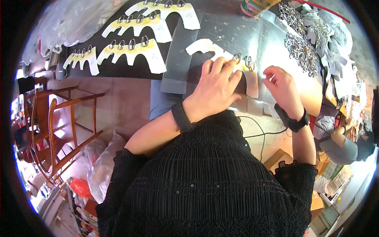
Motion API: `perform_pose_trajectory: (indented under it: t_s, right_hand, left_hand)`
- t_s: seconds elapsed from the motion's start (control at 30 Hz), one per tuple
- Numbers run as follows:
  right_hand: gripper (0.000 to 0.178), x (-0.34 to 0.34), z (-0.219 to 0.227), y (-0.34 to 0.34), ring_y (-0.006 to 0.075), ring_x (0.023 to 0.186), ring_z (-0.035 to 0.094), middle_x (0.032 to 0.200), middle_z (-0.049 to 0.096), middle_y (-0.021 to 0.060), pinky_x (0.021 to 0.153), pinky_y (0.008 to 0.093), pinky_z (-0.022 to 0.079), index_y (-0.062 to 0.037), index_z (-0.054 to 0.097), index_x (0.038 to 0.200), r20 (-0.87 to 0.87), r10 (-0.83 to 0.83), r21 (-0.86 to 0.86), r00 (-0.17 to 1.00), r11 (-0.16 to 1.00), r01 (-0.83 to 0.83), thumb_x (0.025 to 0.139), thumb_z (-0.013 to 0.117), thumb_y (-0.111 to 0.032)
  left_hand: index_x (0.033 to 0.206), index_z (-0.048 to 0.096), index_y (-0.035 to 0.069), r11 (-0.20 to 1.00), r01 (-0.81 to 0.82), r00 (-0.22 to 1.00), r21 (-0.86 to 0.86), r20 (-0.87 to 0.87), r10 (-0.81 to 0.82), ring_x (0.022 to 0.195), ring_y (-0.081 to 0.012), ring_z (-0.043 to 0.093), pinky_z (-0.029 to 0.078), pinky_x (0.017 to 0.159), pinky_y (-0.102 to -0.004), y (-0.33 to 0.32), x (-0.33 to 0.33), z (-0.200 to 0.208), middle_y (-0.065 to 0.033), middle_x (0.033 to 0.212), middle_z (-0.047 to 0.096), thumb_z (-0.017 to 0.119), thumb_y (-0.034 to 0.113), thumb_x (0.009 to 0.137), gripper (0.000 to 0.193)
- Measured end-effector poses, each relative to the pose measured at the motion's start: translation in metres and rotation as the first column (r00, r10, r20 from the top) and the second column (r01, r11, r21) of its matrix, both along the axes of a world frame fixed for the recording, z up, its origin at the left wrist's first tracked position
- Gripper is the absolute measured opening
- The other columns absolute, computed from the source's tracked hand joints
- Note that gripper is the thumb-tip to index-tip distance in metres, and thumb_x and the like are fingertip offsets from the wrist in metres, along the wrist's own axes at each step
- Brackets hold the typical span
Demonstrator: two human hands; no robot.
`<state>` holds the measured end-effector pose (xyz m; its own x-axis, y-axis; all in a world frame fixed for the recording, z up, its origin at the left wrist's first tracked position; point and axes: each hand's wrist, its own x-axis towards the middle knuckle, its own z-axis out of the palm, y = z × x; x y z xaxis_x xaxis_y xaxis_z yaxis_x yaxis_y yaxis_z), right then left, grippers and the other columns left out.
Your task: Assembling and attaching metal eyelets to shoe upper components at a workshop table.
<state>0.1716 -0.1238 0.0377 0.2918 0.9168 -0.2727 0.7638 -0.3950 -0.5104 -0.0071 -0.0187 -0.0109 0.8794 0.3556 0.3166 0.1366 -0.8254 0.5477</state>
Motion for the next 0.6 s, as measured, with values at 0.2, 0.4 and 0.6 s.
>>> perform_pose_trajectory:
  t_s: [0.2, 0.4, 0.6]
  right_hand:
    - [0.023, 0.007, -0.019, 0.02, 0.0268, 0.076, 0.055, 0.088, 0.054, 0.0122, 0.066, 0.0331, 0.045, -0.0058, 0.058, 0.094, 0.021, -0.034, 0.274, 0.999, 0.961, 0.026, 0.071, 0.062, -0.005]
    - [0.019, 0.009, -0.024, 0.025, 0.0279, 0.076, 0.054, 0.087, 0.053, 0.0125, 0.068, 0.0332, 0.044, -0.0042, 0.056, 0.086, 0.114, 0.013, 0.295, 0.993, 0.954, -0.046, 0.068, 0.063, -0.004]
    - [0.014, 0.004, -0.012, 0.009, 0.0181, 0.064, 0.055, 0.072, 0.056, 0.0082, 0.06, 0.0273, 0.044, -0.0017, 0.053, 0.082, -0.122, -0.054, 0.205, 0.991, 0.976, 0.079, 0.071, 0.062, -0.003]
  left_hand:
    - [0.107, 0.052, 0.004, 1.0, 0.001, 1.0, 0.013, -0.031, -0.001, 0.106, -0.0274, 0.038, 0.027, 0.09, -0.043, 0.0, -0.001, 0.0, -0.0113, 0.121, 0.044, 0.072, 0.028, 0.06, 0.056]
    - [0.107, 0.052, 0.005, 1.0, -0.001, 1.0, 0.019, -0.024, 0.001, 0.106, -0.0273, 0.038, 0.027, 0.09, -0.0428, 0.0, 0.0, 0.001, -0.0106, 0.12, 0.045, 0.072, 0.027, 0.06, 0.056]
    - [0.107, 0.052, 0.005, 1.0, -0.002, 0.999, 0.021, -0.034, 0.003, 0.106, -0.0271, 0.038, 0.027, 0.09, -0.0426, 0.001, -0.001, 0.0, -0.0105, 0.121, 0.044, 0.072, 0.028, 0.06, 0.056]
